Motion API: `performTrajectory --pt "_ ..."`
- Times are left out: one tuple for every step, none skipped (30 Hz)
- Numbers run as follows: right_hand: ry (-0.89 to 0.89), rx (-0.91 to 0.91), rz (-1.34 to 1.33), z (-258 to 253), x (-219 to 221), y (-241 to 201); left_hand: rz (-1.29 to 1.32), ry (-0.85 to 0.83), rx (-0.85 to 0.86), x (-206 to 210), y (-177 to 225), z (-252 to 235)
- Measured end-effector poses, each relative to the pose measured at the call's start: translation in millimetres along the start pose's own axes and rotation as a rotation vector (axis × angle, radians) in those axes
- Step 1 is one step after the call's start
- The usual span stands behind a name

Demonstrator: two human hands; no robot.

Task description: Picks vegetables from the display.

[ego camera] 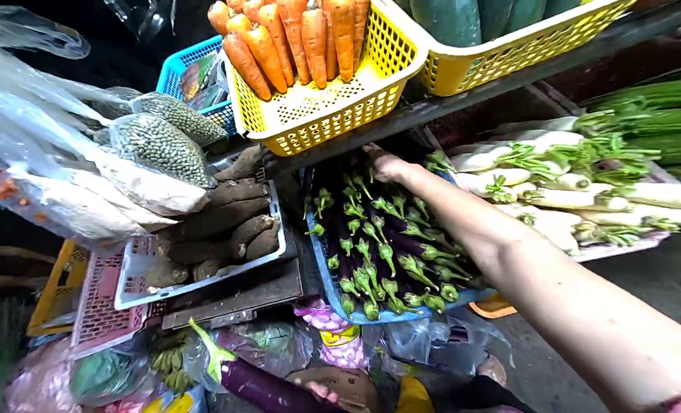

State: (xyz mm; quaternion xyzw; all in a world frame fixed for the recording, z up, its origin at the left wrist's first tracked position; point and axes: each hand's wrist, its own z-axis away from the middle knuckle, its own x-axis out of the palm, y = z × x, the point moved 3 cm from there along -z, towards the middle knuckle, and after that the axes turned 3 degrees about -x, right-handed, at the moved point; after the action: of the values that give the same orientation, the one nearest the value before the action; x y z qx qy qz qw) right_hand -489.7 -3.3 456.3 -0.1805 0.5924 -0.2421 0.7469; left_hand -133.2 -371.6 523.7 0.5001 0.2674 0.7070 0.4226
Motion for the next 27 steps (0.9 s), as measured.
performTrajectory --pt "-0.051 0.018 0.051 8.1 -11.2 -7.1 -0.017 -0.049 0.021 3.6 0.0 -3.9" --pt "-0.081 0.02 0.099 22.9 -22.6 -17.1 -0.056 -0.099 0.047 9.3 0.6 -8.1" --pt "-0.075 -0.028 0.114 45.5 -32.0 -27.9 -0.089 -0.13 0.067 19.6 1.8 -12.1" --pt "-0.038 -0.135 0.071 76.8 -38.5 -39.3 -0.115 -0.152 0.081 33.3 3.3 -15.5" --pt "-0.014 -0.281 -0.035 115.5 -41.0 -50.3 -0.152 -0.171 0.093 48.8 4.5 -17.7" --pt "-0.058 -0.402 -0.185 158.6 -41.3 -60.2 -0.232 -0.201 0.109 65.1 5.4 -19.1" --pt "-0.164 -0.445 -0.35 201.8 -39.7 -67.9 -0.34 -0.23 0.127 79.7 5.7 -20.3" --pt "-0.252 -0.442 -0.5 239.9 -38.1 -71.5 -0.485 -0.244 0.147 91.5 5.0 -21.8" --pt "-0.307 -0.422 -0.606 269.9 -36.2 -69.2 -0.651 -0.258 0.161 100.1 2.7 -23.9" --pt "-0.32 -0.394 -0.673 293.0 -33.4 -62.5 -0.808 -0.301 0.196 107.0 -0.9 -27.5" --pt "-0.301 -0.361 -0.712 311.6 -31.1 -55.2 -0.934 -0.37 0.268 114.0 -5.4 -31.9" --pt "-0.256 -0.325 -0.742 327.5 -29.2 -48.4 -1.03 -0.445 0.359 121.8 -10.2 -36.1" --pt "-0.201 -0.289 -0.804 341.2 -28.0 -41.5 -1.114 -0.515 0.454 130.0 -15.4 -40.2" --pt "-0.142 -0.257 -0.882 353.2 -27.9 -35.7 -1.186 -0.57 0.55 137.7 -20.3 -44.7" --pt "-0.092 -0.222 -0.953 363.4 -30.3 -31.9 -1.242 -0.609 0.639 145.1 -23.9 -49.6" --pt "-0.05 -0.201 -1.003 371.2 -34.6 -28.9 -1.283 -0.642 0.709 152.9 -25.3 -54.1" --pt "-0.02 -0.187 -1.037 376.2 -39.6 -26.0 -1.309 -0.671 0.755 160.7 -25.3 -58.1" --pt "0.033 -0.177 -1.055 378.8 -44.1 -22.9 -1.326 -0.689 0.792 168.7 -24.8 -61.6" --pt "0.097 -0.168 -1.072 379.0 -47.9 -18.7 -1.333 -0.695 0.829 176.3 -24.2 -64.7" --pt "0.147 -0.177 -1.079 378.0 -52.7 -14.4 -1.328 -0.687 0.863 182.9 -23.1 -67.9" --pt "0.192 -0.205 -1.075 376.1 -59.7 -10.6 -1.307 -0.664 0.886 187.4 -20.1 -70.8" --pt "0.237 -0.247 -1.056 373.8 -68.9 -7.3 -1.268 -0.619 0.888 188.7 -14.5 -72.8" --pt "0.285 -0.291 -1.028 371.5 -79.9 -3.8 -1.211 -0.567 0.868 186.2 -7.4 -72.9" --pt "0.348 -0.323 -0.997 369.0 -91.9 -0.5 -1.148 -0.518 0.834 180.4 -0.3 -71.1" --pt "0.42 -0.344 -0.961 364.6 -103.8 1.9 -1.085 -0.465 0.799 172.2 5.3 -67.8" --pt "0.492 -0.351 -0.903 356.7 -113.2 2.7 -1.034 -0.413 0.777 162.2 8.7 -64.2" --pt "0.556 -0.351 -0.812 344.3 -117.8 1.3 -1.005 -0.367 0.763 151.0 9.5 -60.4"
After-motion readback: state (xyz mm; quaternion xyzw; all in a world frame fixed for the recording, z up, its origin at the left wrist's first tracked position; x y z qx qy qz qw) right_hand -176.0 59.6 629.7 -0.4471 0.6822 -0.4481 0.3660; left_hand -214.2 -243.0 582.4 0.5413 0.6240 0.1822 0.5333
